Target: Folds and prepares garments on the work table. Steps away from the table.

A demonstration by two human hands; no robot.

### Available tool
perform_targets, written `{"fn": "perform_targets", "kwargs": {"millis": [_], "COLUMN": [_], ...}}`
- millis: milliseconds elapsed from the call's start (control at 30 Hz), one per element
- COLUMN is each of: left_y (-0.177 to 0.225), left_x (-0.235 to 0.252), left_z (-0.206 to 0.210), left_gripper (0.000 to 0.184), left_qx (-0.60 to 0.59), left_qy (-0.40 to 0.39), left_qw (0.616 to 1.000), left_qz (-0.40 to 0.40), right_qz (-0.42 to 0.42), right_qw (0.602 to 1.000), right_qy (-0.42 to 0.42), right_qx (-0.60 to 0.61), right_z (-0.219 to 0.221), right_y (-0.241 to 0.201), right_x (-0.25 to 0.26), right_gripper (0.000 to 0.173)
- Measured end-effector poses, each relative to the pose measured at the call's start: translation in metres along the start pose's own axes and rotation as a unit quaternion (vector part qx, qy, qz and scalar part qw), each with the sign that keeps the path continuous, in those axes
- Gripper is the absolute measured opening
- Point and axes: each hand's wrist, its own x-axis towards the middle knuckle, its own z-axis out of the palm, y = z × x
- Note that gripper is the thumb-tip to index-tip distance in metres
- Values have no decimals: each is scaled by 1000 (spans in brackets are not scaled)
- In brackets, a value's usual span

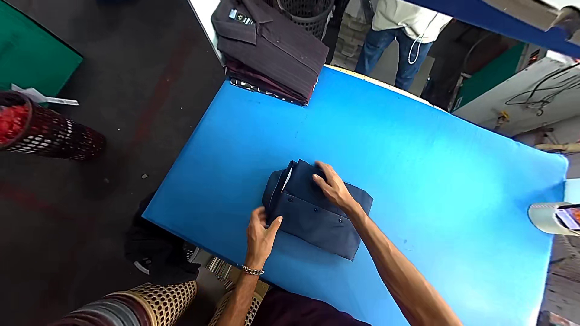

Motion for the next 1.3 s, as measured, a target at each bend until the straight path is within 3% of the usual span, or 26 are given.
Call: {"fn": "perform_targets", "kwargs": {"millis": [67, 133, 200, 267, 333, 433, 533, 600, 700, 767, 867, 933, 1033, 1167, 1300], "left_y": [-13, -19, -21, -17, 1, 50, 131, 184, 234, 259, 280, 272, 219, 115, 51], "left_x": [-2, -4, -6, -8, -9, 5, 16, 7, -26, -54, -105, -126, -139, -143, -150], "left_z": [4, 7, 4, -5, -20, -49, -49, -19, 61, 111, 148, 166, 200, 243, 257], "left_gripper": [32, 18, 17, 19, 21, 18, 21, 18, 16, 14, 12, 12, 16, 12, 17], "left_qx": [-152, -202, -239, -267, -321, -332, -252, -162, -78, -102, -123, -103, -56, 52, 55], "left_qy": [-9, 7, 11, -11, -59, -149, -229, -268, -318, -348, -367, -360, -377, -415, -417], "left_qw": [986, 978, 969, 962, 945, 922, 911, 907, 870, 842, 804, 790, 793, 836, 879], "left_qz": [-61, -58, -61, -48, -1, 130, 231, 283, 368, 400, 451, 485, 475, 356, 225], "right_qz": [-22, -18, -9, -28, -79, -135, -87, -26, 61, 67, 33, 34, 70, 141, 242], "right_qw": [998, 991, 982, 978, 982, 972, 962, 946, 910, 877, 844, 836, 829, 801, 758], "right_qy": [-58, -129, -181, -170, -79, 70, 143, 188, 330, 434, 518, 534, 531, 517, 529], "right_qx": [31, 28, 55, 115, 151, 181, 214, 261, 241, 196, 133, 126, 159, 267, 296], "right_z": [10, 12, 4, -17, -52, -112, -142, -147, -166, -195, -235, -240, -209, -133, -88], "right_y": [-6, -12, -26, -44, -61, -87, -106, -98, -77, -67, -71, -67, -28, 54, 77], "right_x": [43, 71, 80, 68, 33, -64, -186, -251, -323, -357, -409, -441, -477, -506, -516], "right_gripper": [48, 37, 27, 23, 22, 21, 17, 15, 14, 15, 18, 20, 22, 23, 21]}}
